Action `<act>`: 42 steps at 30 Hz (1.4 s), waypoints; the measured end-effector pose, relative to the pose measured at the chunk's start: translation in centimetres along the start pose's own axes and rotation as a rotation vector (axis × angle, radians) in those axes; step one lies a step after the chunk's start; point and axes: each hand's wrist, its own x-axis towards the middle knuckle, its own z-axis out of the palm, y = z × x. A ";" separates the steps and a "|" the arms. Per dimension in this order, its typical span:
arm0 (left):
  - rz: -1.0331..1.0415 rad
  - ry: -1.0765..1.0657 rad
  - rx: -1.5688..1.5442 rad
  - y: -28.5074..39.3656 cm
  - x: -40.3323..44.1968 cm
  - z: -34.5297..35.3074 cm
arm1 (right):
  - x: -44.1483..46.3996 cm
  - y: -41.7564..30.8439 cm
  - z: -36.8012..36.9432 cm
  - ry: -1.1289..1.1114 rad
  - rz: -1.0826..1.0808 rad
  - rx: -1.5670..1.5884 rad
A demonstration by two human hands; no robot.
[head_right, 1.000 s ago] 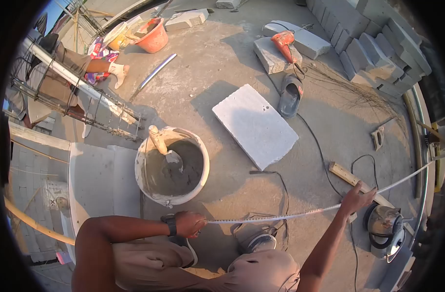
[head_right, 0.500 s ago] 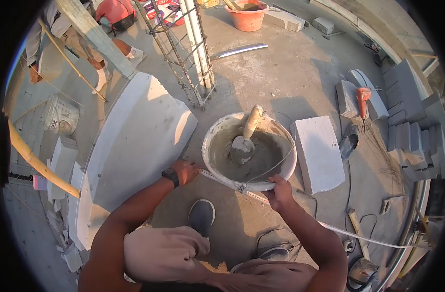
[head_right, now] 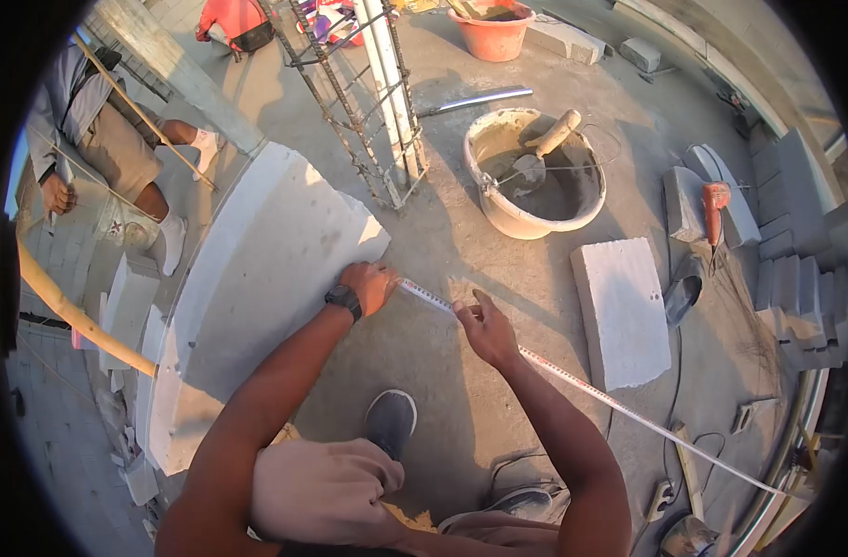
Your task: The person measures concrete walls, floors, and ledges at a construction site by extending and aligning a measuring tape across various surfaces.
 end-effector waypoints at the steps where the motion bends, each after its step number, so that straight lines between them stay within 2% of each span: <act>1: -0.010 -0.005 0.000 0.0 0.0 0.2 | -1.7 1.1 1.2 0.052 -0.255 -0.567; 2: -0.017 0.016 -0.012 0.1 0.1 0.2 | -2.8 1.5 1.7 0.294 -0.462 -0.645; 5: -0.075 -0.019 -0.012 0.8 -0.9 -0.6 | -1.9 3.8 0.6 0.207 -0.337 -0.584; 6: -0.129 -0.063 -0.009 1.1 -1.7 -1.2 | -1.4 4.4 0.5 0.251 -0.440 -0.605; 8: -0.229 -0.103 -0.030 1.8 -4.6 -2.0 | -1.1 4.8 0.3 0.232 -0.438 -0.593; 12: -0.351 -0.208 0.010 2.3 -15.6 -4.9 | -0.5 5.4 0.2 0.158 -0.470 -0.568; 13: -0.247 -0.182 0.095 0.0 -20.6 -2.6 | -0.5 5.6 0.1 0.154 -0.476 -0.561; 15: -0.192 -0.283 0.161 0.0 -28.9 -5.7 | -0.5 5.9 0.2 0.127 -0.499 -0.523; 16: -0.469 -0.385 0.086 2.3 -31.4 -9.5 | -0.5 6.1 0.3 0.126 -0.500 -0.515; 18: -0.587 -0.499 0.158 0.3 -40.8 -8.9 | -0.2 6.5 0.4 0.107 -0.486 -0.519; 20: -0.653 -0.526 0.207 1.1 -43.1 -10.5 | -0.3 6.6 0.7 0.096 -0.469 -0.529; 23: -0.863 -0.498 0.190 1.8 -40.9 -9.0 | -0.2 5.8 1.0 0.097 -0.400 -0.565; 24: -0.728 -0.156 0.038 2.1 -38.9 -7.7 | -0.2 5.6 1.0 0.104 -0.351 -0.590; 25: -0.609 -0.283 0.046 3.0 -34.4 -9.0 | -0.3 5.8 1.1 0.094 -0.350 -0.596; 26: -0.793 -0.274 0.031 3.6 -30.6 -8.0 | 0.0 6.0 1.1 0.084 -0.353 -0.603; 30: -0.630 -0.196 0.163 4.1 -21.4 -9.3 | 0.4 4.6 0.2 0.088 -0.282 -0.622; 35: -0.587 -0.272 0.207 2.4 -18.2 -12.6 | 1.4 6.3 0.6 0.093 -0.297 -0.589; 37: -0.472 -0.229 0.250 1.9 -17.7 -12.9 | 1.8 6.0 0.7 0.084 -0.280 -0.588; 42: -0.534 -0.294 0.212 2.6 -15.8 -14.6 | 1.8 6.1 0.6 0.058 -0.209 -0.590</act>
